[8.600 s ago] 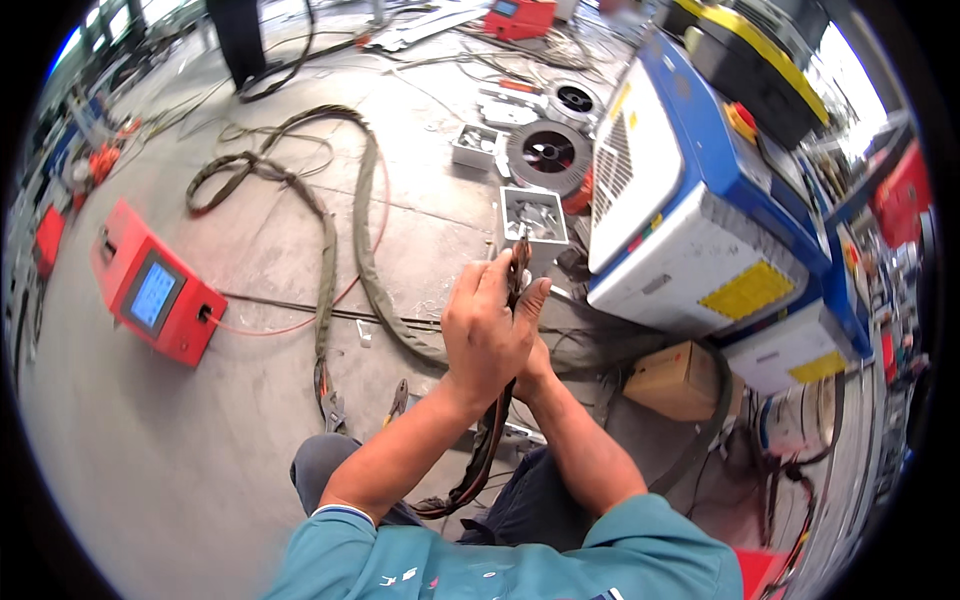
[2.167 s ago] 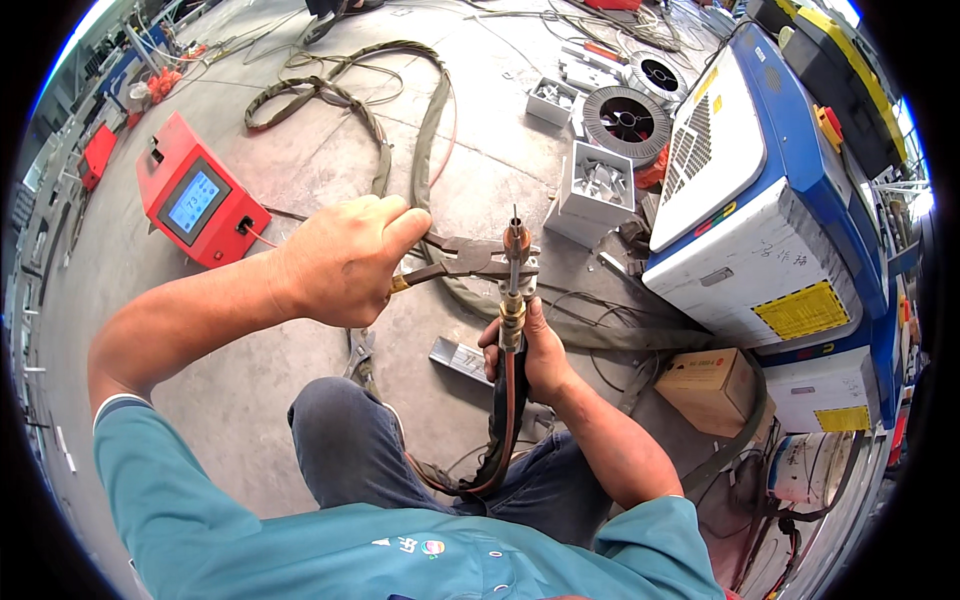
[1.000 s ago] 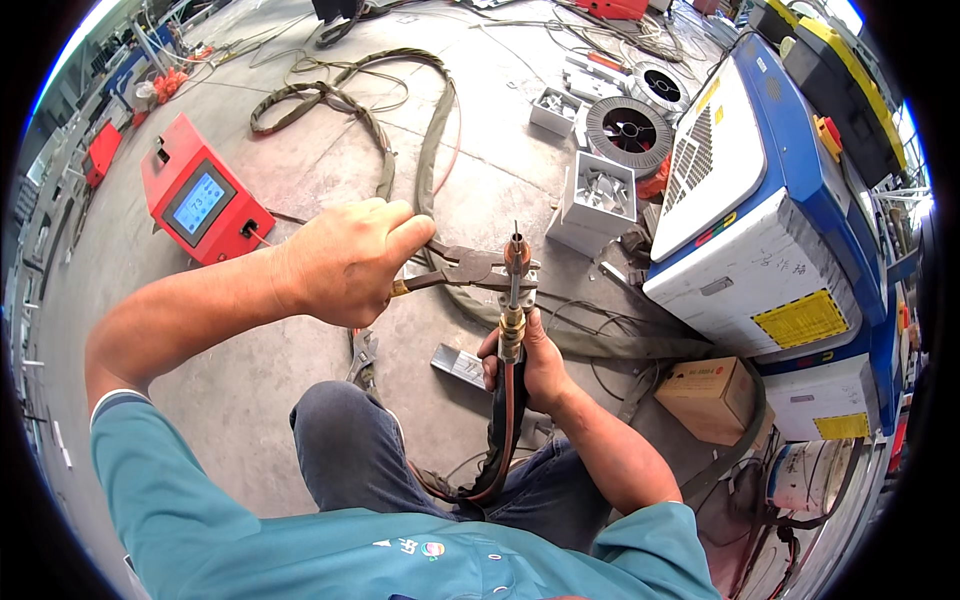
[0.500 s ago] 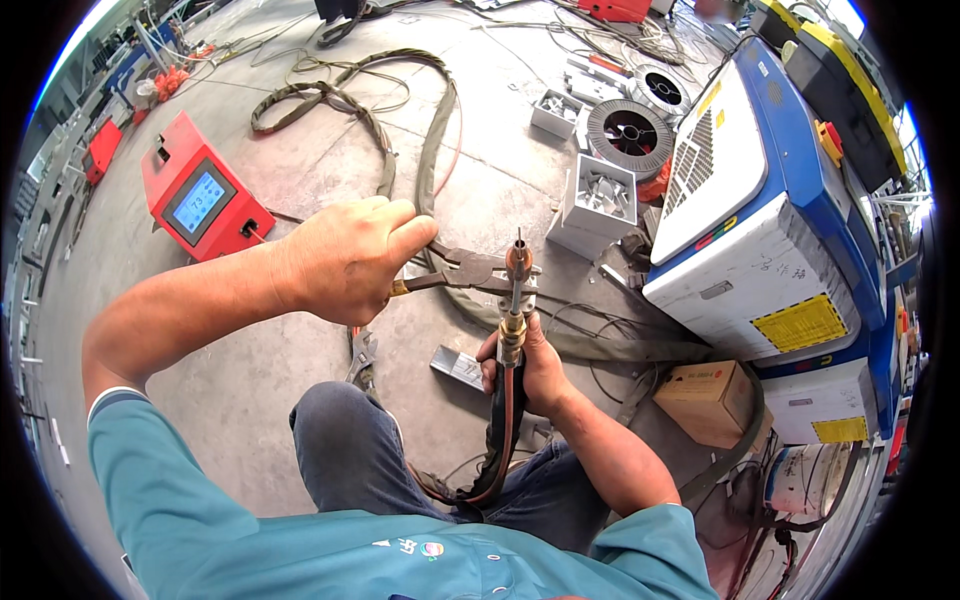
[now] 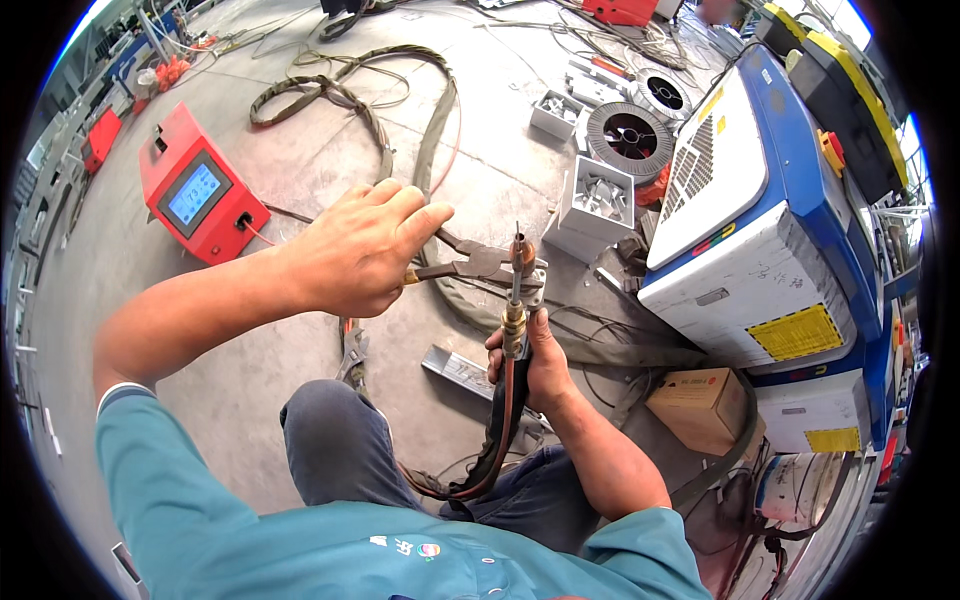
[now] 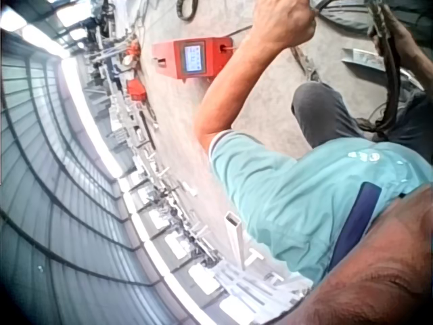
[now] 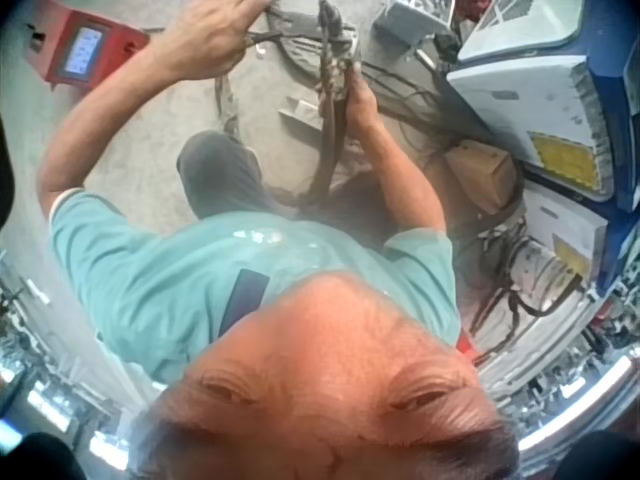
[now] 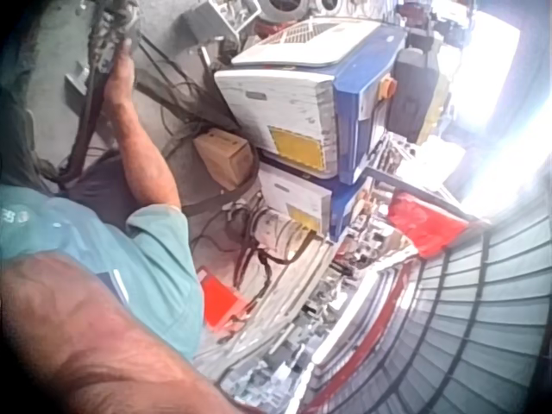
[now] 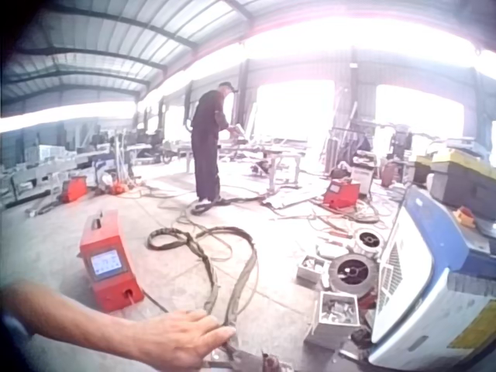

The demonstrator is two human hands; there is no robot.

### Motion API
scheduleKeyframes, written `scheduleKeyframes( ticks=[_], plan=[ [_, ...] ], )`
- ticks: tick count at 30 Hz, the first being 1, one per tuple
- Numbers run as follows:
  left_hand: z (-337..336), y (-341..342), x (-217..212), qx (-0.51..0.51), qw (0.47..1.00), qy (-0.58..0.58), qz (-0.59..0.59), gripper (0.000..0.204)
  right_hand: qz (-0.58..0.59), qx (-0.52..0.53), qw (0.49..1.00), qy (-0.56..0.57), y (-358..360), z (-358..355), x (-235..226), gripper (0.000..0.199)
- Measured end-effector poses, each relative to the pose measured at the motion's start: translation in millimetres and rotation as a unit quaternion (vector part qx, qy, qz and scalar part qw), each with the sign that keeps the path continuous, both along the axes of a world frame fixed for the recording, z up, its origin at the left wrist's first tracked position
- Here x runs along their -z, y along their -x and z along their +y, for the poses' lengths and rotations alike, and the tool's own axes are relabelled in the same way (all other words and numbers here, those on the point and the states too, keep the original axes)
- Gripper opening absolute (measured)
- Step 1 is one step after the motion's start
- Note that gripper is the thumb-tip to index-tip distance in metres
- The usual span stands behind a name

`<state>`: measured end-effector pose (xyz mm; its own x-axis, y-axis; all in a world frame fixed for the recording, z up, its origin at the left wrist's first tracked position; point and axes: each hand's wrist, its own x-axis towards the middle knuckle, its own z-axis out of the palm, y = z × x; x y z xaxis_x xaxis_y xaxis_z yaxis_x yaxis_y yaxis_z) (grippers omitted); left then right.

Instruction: The person adjusts settings on a welding machine, inserts a wire into a handheld welding gun, and welds a metal piece on the floor. They then use pliers and a wrench to adjust the welding gun's nozzle and tip.

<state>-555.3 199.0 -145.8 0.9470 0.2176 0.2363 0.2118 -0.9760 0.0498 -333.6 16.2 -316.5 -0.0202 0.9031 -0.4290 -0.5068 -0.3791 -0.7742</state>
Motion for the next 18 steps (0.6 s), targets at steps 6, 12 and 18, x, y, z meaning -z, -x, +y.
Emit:
scheduleKeyframes(
  ticks=[6,12,18],
  plan=[
    [0,-5,3,-0.006,1.0,0.007,0.017,0.084,0.0,0.009,1.0,-0.006,-4,0,-2,0.091],
    [-11,-1,13,-0.072,0.996,0.014,0.047,0.094,0.005,0.069,0.997,-0.026,-4,4,-9,0.081],
    [-23,0,56,-0.115,0.992,0.051,-0.018,0.092,-0.048,0.096,0.994,-0.007,-5,3,-2,0.077]
  ],
)
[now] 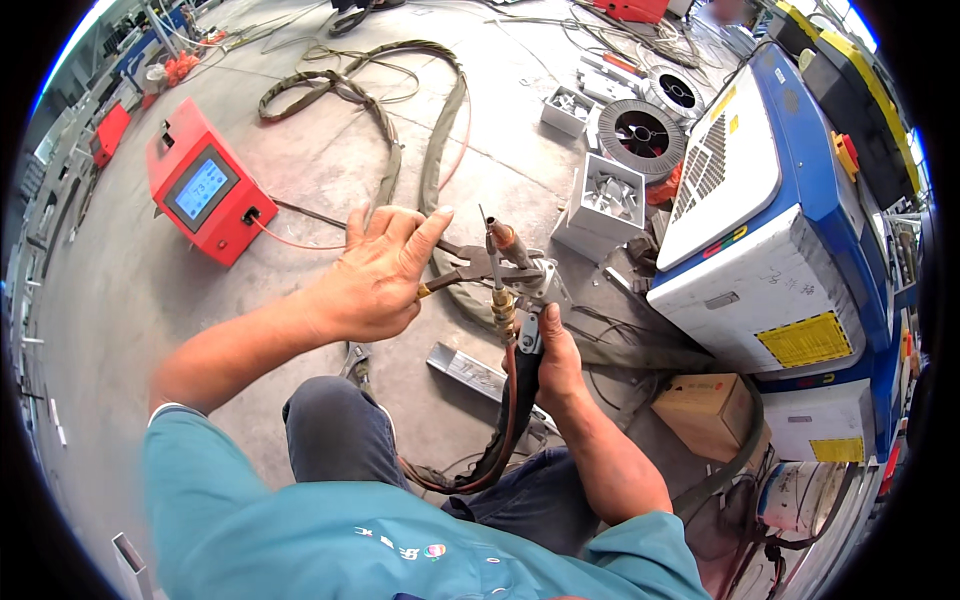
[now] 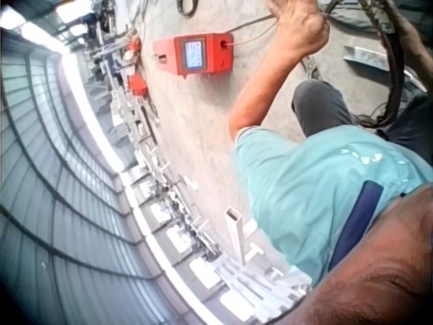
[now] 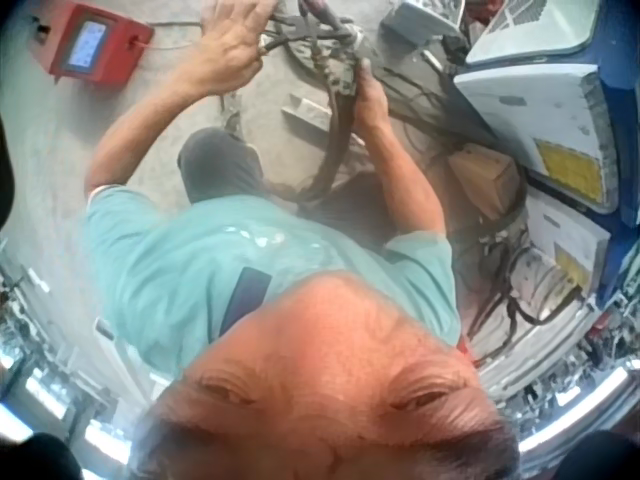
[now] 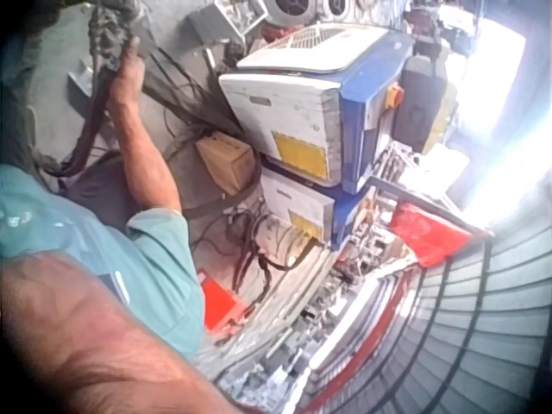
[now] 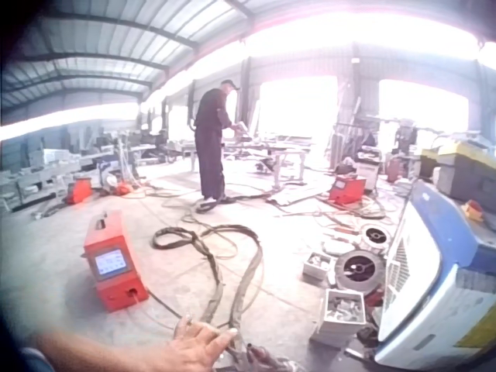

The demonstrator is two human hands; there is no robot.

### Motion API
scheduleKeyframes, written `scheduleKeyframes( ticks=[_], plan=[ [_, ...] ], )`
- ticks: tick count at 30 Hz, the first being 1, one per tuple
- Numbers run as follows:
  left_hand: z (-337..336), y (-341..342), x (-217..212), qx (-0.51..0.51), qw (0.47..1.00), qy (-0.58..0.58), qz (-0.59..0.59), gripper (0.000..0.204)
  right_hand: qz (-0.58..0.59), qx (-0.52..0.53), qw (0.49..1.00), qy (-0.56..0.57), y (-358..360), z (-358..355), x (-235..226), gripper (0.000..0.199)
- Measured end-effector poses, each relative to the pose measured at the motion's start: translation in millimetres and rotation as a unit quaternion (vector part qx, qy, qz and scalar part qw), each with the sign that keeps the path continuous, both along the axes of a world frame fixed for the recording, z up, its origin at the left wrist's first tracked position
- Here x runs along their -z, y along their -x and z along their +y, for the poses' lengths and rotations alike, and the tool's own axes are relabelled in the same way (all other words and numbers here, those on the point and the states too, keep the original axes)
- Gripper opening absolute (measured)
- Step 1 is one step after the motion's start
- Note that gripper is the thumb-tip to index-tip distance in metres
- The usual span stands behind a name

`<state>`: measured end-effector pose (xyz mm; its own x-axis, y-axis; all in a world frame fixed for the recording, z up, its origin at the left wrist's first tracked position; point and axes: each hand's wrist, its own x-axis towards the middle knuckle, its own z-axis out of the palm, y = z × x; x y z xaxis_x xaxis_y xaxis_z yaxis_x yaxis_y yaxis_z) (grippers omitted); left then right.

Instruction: The person adjusts settings on a welding machine, inserts a wire into a handheld welding gun, and welds a metal piece on the floor. They then use pliers and a wrench to adjust the welding gun's nozzle and tip.

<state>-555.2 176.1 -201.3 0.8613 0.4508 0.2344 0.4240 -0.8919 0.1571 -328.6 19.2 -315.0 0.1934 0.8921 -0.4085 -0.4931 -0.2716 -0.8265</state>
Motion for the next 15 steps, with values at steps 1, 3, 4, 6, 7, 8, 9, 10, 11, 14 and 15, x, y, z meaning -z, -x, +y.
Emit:
scheduleKeyframes(
  ticks=[1,3,4,6,7,8,9,10,11,14,15],
  plan=[
    [-1,0,7,-0.003,1.0,0.007,-0.01,0.093,0.0,0.01,1.0,0.007,1,0,-2,0.077],
    [-5,-1,14,-0.011,0.999,0.002,-0.032,0.089,-0.008,0.018,1.0,0.016,1,0,-5,0.076],
    [-6,-2,19,-0.014,0.999,-0.007,-0.051,0.087,-0.013,0.022,0.999,0.02,0,0,-5,0.076],
    [-9,-6,32,-0.02,0.995,-0.028,-0.089,0.081,0.005,0.032,0.999,0.005,-4,0,-2,0.074],
    [-14,-7,32,-0.038,0.994,-0.032,-0.1,0.07,0.004,0.03,1.0,0.004,-5,-1,-2,0.075],
    [-16,-4,35,-0.05,0.993,-0.007,-0.106,0.066,0.004,0.028,1.0,0.002,-6,-1,-3,0.075],
    [-17,-2,42,-0.061,0.992,0.019,-0.112,0.062,-0.002,0.03,1.0,-0.002,-6,-1,-3,0.075],
    [-18,0,47,-0.071,0.989,0.045,-0.119,0.058,-0.007,0.031,0.999,-0.006,-5,-1,-4,0.075],
    [-21,3,51,-0.102,0.981,0.09,-0.139,0.046,-0.013,0.032,0.999,-0.01,-5,-1,-4,0.075],
    [-24,10,51,-0.122,0.956,0.224,-0.147,0.039,-0.004,0.035,0.999,-0.01,-5,-1,-4,0.074],
    [-26,11,47,-0.126,0.94,0.272,-0.163,0.035,-0.006,0.035,0.999,-0.009,-5,-1,-3,0.074]
  ],
)
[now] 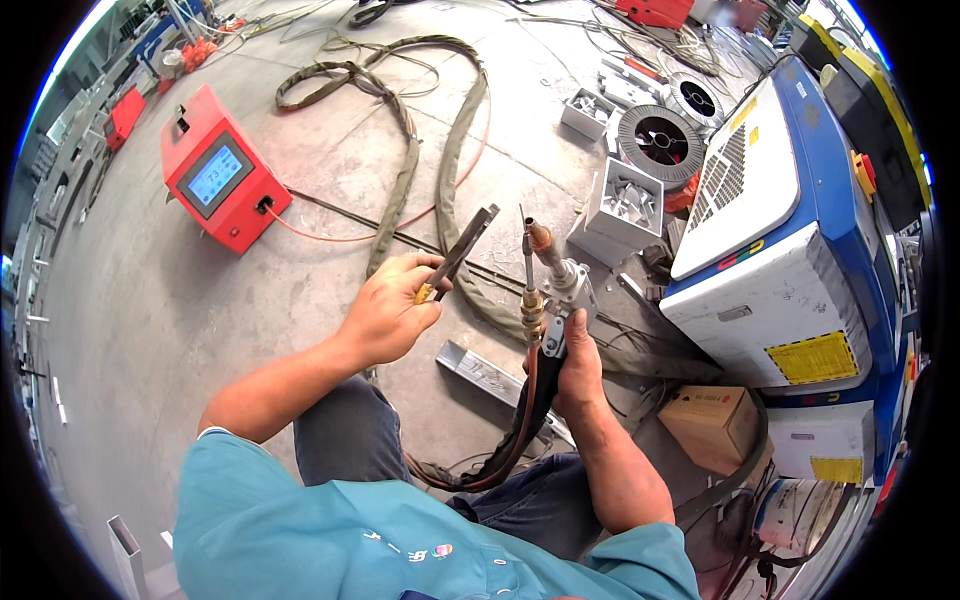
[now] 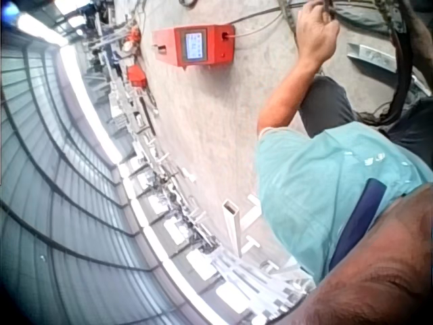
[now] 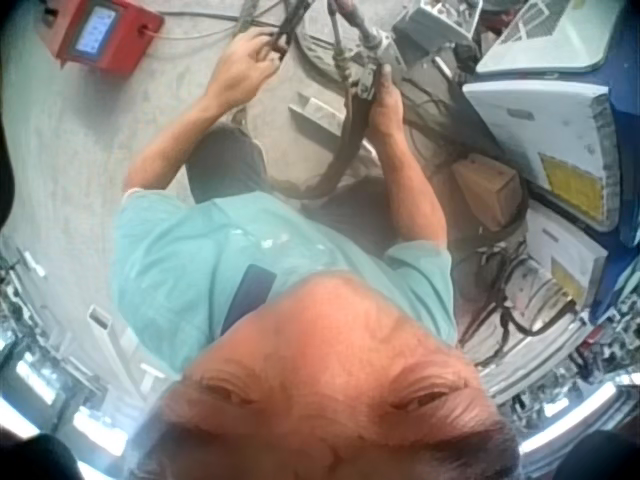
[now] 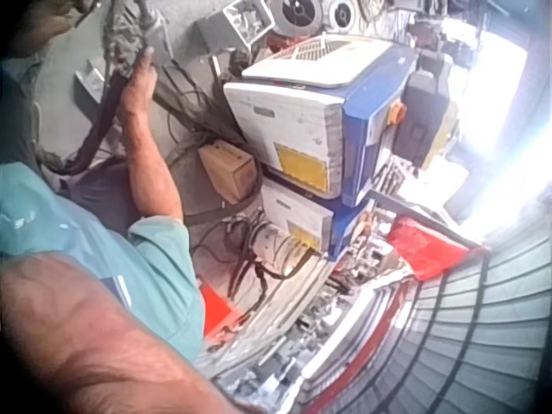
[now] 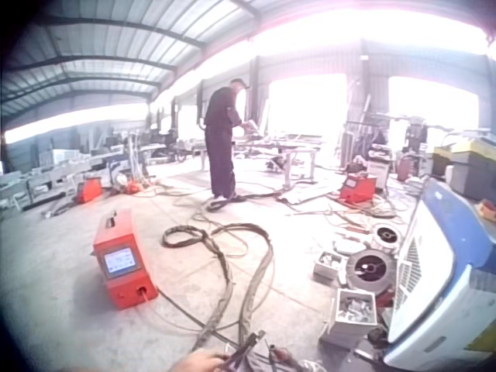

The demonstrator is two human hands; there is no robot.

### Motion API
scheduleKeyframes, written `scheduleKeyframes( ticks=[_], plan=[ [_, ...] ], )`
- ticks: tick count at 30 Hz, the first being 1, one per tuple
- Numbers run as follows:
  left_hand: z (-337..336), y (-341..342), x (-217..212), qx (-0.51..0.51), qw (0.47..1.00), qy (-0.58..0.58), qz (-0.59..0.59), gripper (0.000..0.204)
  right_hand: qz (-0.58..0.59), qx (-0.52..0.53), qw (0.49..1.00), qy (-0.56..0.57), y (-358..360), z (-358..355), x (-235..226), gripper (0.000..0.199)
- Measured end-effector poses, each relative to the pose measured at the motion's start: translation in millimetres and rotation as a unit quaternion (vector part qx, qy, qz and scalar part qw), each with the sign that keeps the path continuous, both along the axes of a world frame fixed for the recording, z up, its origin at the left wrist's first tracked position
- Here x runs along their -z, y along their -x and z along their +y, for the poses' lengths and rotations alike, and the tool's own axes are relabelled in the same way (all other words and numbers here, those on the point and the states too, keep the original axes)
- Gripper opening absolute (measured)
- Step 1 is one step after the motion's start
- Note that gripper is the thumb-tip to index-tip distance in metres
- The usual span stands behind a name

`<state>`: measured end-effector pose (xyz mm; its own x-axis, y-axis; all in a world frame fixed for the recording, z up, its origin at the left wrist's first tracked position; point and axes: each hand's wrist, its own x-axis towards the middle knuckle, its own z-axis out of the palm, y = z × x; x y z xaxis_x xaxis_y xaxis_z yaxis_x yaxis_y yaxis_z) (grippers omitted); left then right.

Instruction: The person adjusts settings on a welding machine, inserts a wire into a handheld welding gun, and welds a metal piece on the floor. They then use pliers and a wrench to adjust the welding gun's nozzle and tip.

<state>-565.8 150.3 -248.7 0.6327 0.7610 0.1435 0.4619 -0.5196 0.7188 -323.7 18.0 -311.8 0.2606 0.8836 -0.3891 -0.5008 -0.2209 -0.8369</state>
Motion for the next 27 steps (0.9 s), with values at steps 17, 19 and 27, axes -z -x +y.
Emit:
scheduleKeyframes(
  ticks=[17,19,27],
  plan=[
    [-29,-38,-64,0.032,0.771,0.449,-0.451,0.044,0.006,-0.012,1.0,-0.021,10,-2,-11,0.074],
    [-31,-44,-67,0.074,0.741,0.469,-0.475,0.047,0.011,-0.032,0.999,-0.028,9,-3,-11,0.075],
    [-35,-58,-71,0.04,0.78,0.422,-0.459,0.045,0.023,-0.059,0.998,-0.003,3,-7,-3,0.082]
  ],
)
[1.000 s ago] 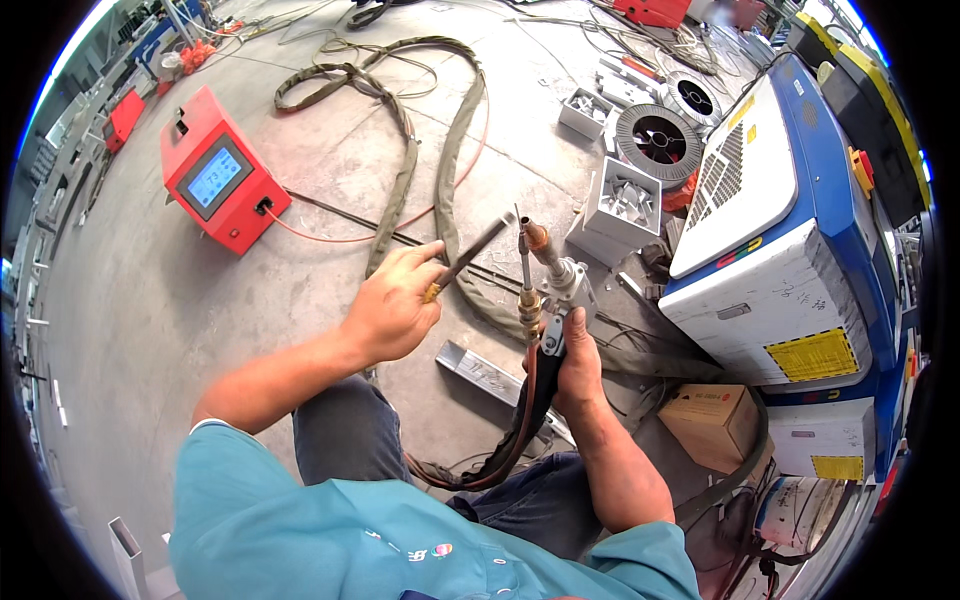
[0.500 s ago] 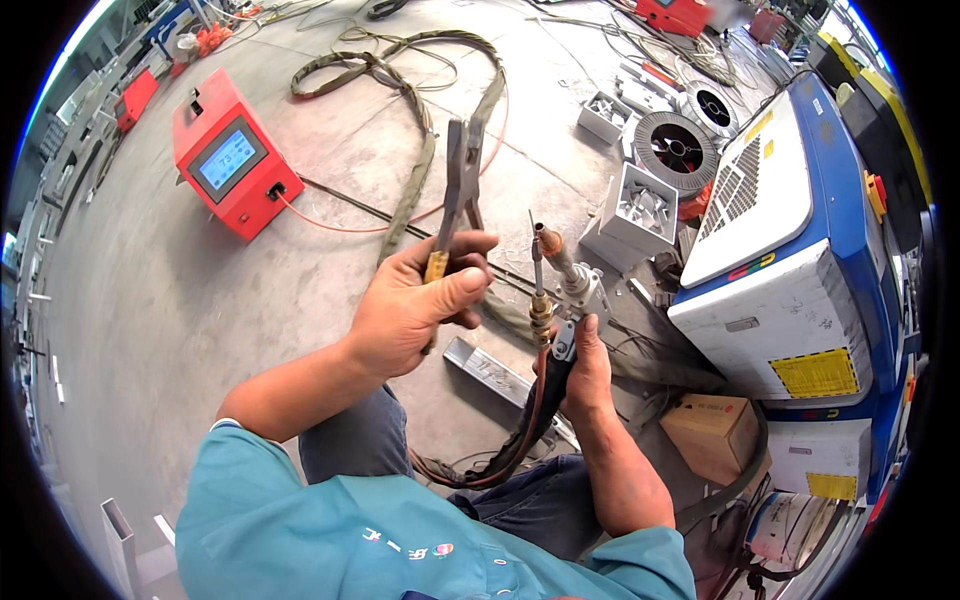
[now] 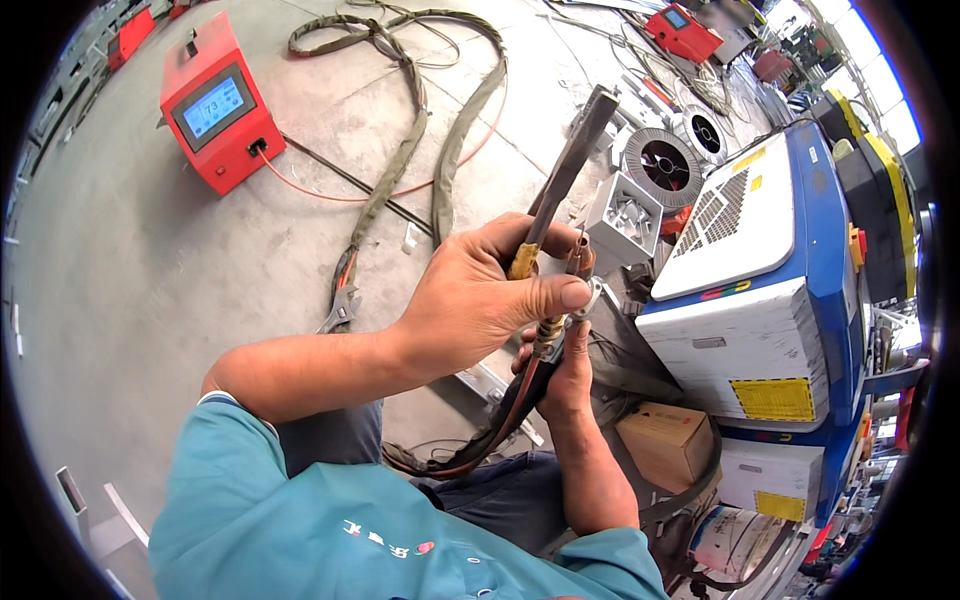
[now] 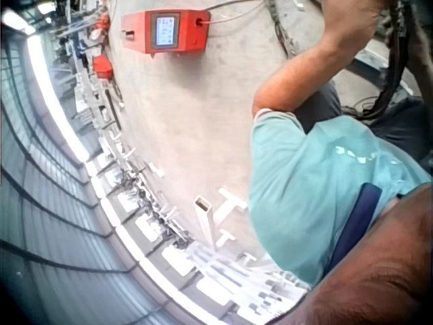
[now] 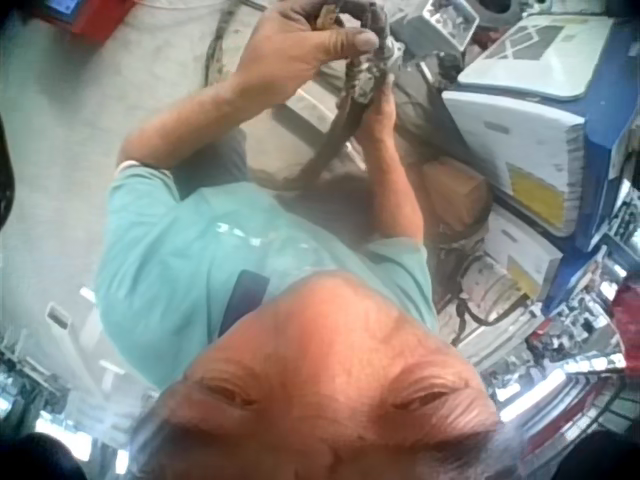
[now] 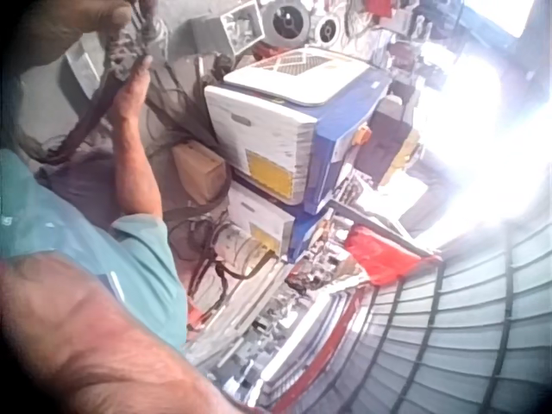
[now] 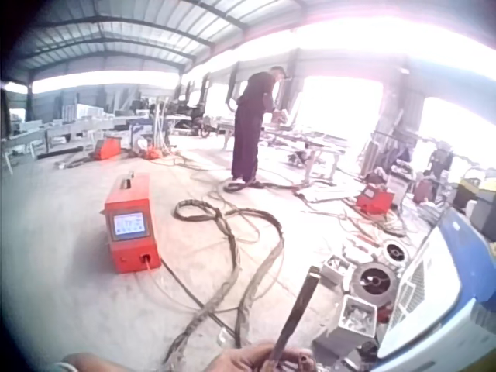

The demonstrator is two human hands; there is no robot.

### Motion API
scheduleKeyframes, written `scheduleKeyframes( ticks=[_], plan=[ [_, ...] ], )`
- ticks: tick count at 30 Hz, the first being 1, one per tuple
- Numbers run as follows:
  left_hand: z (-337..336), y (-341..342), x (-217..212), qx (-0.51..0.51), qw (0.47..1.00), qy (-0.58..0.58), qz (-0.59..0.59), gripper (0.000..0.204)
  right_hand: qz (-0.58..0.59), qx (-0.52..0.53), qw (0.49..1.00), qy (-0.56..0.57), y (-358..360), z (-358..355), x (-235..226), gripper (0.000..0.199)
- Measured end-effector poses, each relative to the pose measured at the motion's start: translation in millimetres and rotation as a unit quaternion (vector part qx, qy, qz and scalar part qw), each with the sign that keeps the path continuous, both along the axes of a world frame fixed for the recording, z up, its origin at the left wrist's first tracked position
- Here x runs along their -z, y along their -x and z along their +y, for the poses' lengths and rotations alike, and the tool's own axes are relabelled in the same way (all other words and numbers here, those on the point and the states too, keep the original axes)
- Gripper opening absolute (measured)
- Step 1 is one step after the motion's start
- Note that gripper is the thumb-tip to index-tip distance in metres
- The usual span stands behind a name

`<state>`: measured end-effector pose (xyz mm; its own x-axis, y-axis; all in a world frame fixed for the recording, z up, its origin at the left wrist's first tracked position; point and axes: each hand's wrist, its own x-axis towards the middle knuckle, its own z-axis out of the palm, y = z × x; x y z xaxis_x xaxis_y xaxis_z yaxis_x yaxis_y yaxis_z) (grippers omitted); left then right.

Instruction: The person adjusts settings on a welding machine, inserts a wire into a handheld welding gun, and welds a metal piece on the floor. They then use pliers and a wrench to adjust the welding gun's nozzle and tip.

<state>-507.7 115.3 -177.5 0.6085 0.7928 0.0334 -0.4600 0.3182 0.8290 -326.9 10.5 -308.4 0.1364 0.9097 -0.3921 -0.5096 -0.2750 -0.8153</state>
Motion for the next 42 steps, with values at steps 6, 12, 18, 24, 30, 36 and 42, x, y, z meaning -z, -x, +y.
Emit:
scheduleKeyframes(
  ticks=[6,12,18,24,30,36,42],
  plan=[
    [-5,-6,0,-0.045,0.999,-0.011,0.003,0.037,-0.01,0.04,0.999,-0.015,8,3,0,0.081],
    [-5,-7,-1,-0.072,0.996,-0.044,0.002,0.033,-0.012,0.039,0.999,-0.004,9,3,-2,0.078],
    [-3,-6,1,-0.065,0.997,-0.043,0.017,0.032,-0.029,0.04,0.999,0.004,11,3,-6,0.078],
    [-1,-7,5,-0.091,0.994,-0.066,0.013,0.029,-0.028,0.034,0.999,0.001,12,4,-3,0.08],
    [3,-6,7,-0.095,0.991,-0.088,0.026,0.03,-0.037,0.026,0.999,0.003,9,2,0,0.084],
    [7,-5,6,-0.065,0.997,-0.044,0.021,0.034,-0.031,0.051,0.998,0.034,8,5,-1,0.085],
    [7,14,19,-0.096,0.994,0.015,0.04,0.037,-0.003,0.066,0.997,0.044,0,11,3,0.084]
  ],
)
